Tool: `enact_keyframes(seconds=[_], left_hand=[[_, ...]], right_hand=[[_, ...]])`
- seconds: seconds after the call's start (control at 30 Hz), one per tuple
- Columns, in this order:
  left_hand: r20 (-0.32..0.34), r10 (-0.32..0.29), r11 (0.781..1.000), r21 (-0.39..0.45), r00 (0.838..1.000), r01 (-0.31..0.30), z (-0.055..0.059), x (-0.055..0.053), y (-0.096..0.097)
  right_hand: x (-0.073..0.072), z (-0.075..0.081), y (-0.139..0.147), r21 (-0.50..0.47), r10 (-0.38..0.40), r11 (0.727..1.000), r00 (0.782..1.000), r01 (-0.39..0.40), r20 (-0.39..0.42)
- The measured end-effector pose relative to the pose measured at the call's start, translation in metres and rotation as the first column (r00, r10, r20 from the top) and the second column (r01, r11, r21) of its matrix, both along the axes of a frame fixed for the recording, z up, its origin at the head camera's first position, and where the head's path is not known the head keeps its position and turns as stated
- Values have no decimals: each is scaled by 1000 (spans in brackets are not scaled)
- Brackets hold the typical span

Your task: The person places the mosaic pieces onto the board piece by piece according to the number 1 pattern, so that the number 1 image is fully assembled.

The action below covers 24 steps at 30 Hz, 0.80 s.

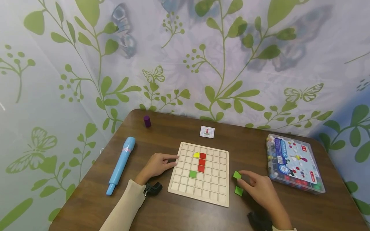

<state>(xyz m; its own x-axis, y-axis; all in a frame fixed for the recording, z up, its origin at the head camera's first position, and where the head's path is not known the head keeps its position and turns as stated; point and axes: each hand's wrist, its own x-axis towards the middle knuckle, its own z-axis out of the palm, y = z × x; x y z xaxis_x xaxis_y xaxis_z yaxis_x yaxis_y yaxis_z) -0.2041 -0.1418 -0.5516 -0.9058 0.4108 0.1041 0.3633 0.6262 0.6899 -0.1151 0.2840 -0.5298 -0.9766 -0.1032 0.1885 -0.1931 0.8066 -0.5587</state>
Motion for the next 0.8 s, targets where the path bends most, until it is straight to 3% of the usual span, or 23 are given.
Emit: enact_keyframes(seconds=[0.47, 0.8], left_hand=[[20, 17, 1000, -14, 1000, -16, 4, -3, 3], [1, 20, 1000, -19, 1000, -20, 1, 0, 1]], right_hand=[[-7, 6, -23, -27, 55, 998, 997, -56, -48], [-17, 7, -47, -71, 125, 990, 992, -126, -13]])
